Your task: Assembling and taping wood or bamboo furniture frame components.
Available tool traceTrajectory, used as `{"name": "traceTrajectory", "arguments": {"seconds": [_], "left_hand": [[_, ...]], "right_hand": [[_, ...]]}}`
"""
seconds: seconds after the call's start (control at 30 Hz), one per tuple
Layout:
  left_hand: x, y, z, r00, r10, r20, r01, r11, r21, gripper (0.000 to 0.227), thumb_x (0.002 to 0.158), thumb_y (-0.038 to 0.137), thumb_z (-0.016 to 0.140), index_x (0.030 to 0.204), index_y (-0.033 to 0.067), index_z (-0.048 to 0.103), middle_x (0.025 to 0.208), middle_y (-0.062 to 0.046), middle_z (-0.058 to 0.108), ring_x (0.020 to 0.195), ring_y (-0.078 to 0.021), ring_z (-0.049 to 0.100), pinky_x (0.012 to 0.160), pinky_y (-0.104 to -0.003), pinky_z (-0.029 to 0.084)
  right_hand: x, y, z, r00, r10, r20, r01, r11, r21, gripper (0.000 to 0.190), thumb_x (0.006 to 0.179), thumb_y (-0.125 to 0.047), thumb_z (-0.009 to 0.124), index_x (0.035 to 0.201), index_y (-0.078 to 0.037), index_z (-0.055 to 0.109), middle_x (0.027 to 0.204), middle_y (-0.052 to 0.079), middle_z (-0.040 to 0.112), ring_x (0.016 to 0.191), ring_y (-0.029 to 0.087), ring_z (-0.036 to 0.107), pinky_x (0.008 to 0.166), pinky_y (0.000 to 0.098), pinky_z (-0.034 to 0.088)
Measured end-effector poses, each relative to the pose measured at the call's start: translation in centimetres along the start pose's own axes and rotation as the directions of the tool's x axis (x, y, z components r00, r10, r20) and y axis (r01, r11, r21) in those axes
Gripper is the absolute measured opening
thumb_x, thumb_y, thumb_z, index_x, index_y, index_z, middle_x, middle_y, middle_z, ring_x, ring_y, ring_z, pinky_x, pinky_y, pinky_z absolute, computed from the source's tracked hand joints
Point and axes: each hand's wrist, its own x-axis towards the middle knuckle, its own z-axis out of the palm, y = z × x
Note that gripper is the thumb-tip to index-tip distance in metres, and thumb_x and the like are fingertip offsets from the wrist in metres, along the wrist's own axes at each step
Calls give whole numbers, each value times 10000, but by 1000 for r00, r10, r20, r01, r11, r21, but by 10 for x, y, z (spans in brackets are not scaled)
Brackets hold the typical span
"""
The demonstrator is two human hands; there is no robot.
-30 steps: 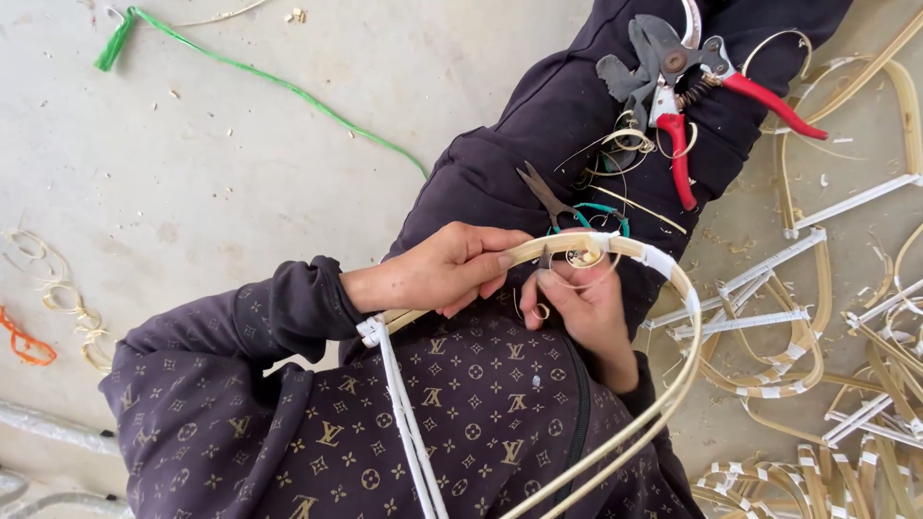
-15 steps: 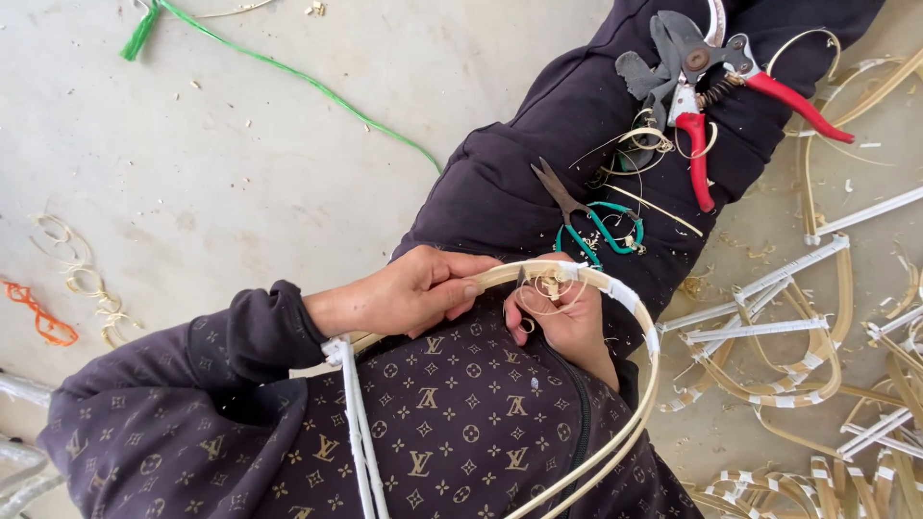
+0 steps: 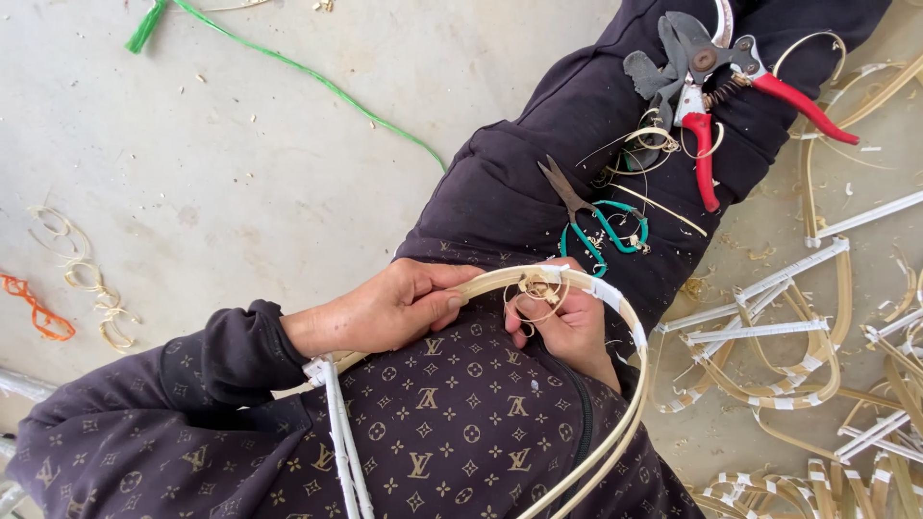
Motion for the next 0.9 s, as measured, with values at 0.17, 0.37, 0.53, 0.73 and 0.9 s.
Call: {"name": "traceTrajectory", "arguments": {"seconds": [0.17,0.37,0.53,0.73,0.9], "left_hand": [[-5,-2,2,999,-8,-42,9,999,37,484,1051,96,470,1533,54,468,719,54,501,649,-25,438,588,-196,424],[-11,3,5,997,-21,-79,29,995,96,478,1042,106,482,1516,52,496,715,48,512,654,-31,444,597,-204,435],[-11,8,5,995,-19,-94,30,992,124,464,1039,98,487,1501,62,514,713,46,507,648,-31,447,582,-210,436],[29,46,8,972,-220,-86,227,970,88,558,985,93,421,1528,189,505,625,50,495,435,-57,432,422,-229,416],[40,18,12,1000,-12,-4,12,994,113,490,1040,84,443,1528,110,485,673,62,496,559,-12,429,506,-197,407]], "right_hand": [[-8,12,-7,1000,-7,-23,6,997,-72,84,1028,-43,592,1075,26,600,808,121,701,621,131,640,570,243,528],[-14,10,-7,998,-69,-3,67,981,-180,144,1061,-61,582,1048,62,657,862,119,701,700,138,648,641,246,542],[-18,15,-12,999,-43,11,44,982,-182,165,1062,-82,565,1042,55,653,883,112,705,713,135,646,659,241,541],[9,2,-27,999,-28,19,29,997,-75,116,1038,-38,543,1114,37,588,787,118,665,603,144,623,564,247,511],[4,2,-29,995,-92,-41,95,993,68,128,1033,-5,576,1087,-17,461,752,149,642,572,159,617,525,263,509]]}}
